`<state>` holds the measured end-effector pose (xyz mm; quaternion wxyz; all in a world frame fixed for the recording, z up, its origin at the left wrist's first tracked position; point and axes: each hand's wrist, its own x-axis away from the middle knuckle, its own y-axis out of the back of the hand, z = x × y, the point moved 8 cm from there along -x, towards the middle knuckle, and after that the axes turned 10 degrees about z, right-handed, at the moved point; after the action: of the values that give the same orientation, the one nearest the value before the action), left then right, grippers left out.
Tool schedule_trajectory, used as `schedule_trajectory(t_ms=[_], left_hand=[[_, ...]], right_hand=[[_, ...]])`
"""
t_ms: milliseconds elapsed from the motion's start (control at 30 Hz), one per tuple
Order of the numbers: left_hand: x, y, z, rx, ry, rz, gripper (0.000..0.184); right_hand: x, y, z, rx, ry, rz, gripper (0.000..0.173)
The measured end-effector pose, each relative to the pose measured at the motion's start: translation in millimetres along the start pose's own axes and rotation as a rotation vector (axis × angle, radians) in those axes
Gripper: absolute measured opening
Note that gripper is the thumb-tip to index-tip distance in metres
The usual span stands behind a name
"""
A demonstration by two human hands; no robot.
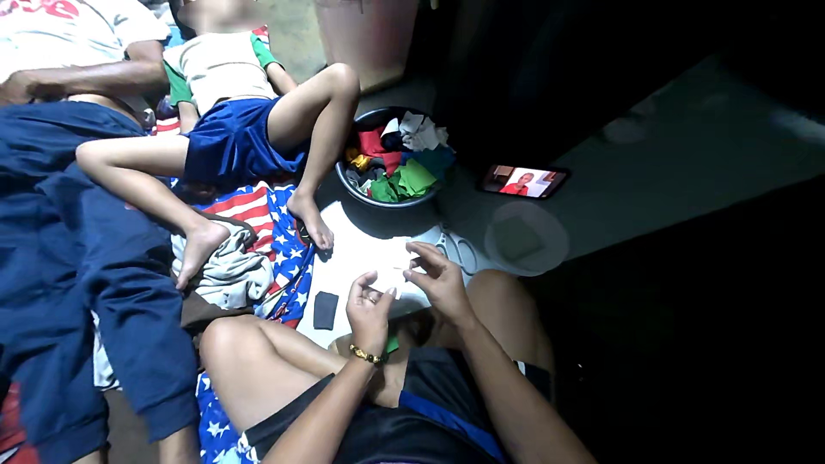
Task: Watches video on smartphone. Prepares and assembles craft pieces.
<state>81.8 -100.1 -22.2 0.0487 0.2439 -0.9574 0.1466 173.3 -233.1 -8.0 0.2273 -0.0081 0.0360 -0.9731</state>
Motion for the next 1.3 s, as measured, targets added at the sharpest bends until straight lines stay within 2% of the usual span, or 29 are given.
schedule_trajectory(t_ms=[67,133,167,233,300,367,433,467,667,900,933,1000,1100,1300], left_hand=[[7.9,11.1,-10.5,-0.151,0.0,-0.021,0.067],[4.1,25.6,-27.7,-0.354,-0.078,-0.016,0.083],[-1.5,27.9,-38.2,-0.413,-0.109,0.05,0.089],[-11.8,20.6,-55.7,-0.499,-0.103,0.308,0.093],[-14.8,6.2,-69.2,-0.494,-0.014,0.58,0.077],[-15.2,-3.0,-78.0,-0.443,0.041,0.722,0.044],[-13.4,-3.4,-84.6,-0.432,0.083,0.732,0.01],[-11.8,-2.3,-87.6,-0.446,0.09,0.72,0.004],[0.3,1.3,-100.2,-0.405,0.099,0.675,0.024],[2.5,4.3,-103.8,-0.405,0.069,0.639,0.036],[5.0,3.8,-106.5,-0.405,0.072,0.645,0.032],[10.6,2.4,-112.3,-0.378,0.103,0.67,0.009],[13.3,0.6,-114.3,-0.343,0.122,0.698,0.027],[8.1,0.0,-113.3,-0.496,0.056,0.64,0.006]], right_hand=[[5.8,-3.3,11.5,0.013,-0.008,0.088,0.041],[11.5,-11.1,25.5,0.052,-0.039,0.252,0.04],[14.3,-15.8,31.8,0.07,-0.047,0.344,0.04],[20.4,-25.6,43.0,0.097,-0.04,0.523,0.04],[26.5,-34.9,54.8,0.118,-0.03,0.657,0.04],[30.5,-39.9,67.5,0.136,-0.019,0.714,0.039],[33.9,-39.5,77.9,0.15,-0.001,0.704,0.037],[35.5,-38.0,82.0,0.154,0.014,0.69,0.035],[44.7,-34.3,96.8,0.192,0.065,0.652,0.018],[55.4,-38.0,99.9,0.197,0.091,0.665,0.024],[56.5,-37.9,99.6,0.198,0.099,0.651,0.025],[58.4,-37.7,99.1,0.196,0.113,0.629,0.028],[60.0,-37.6,97.9,0.183,0.13,0.613,0.032],[62.8,-38.9,95.0,0.145,0.16,0.607,0.032]])
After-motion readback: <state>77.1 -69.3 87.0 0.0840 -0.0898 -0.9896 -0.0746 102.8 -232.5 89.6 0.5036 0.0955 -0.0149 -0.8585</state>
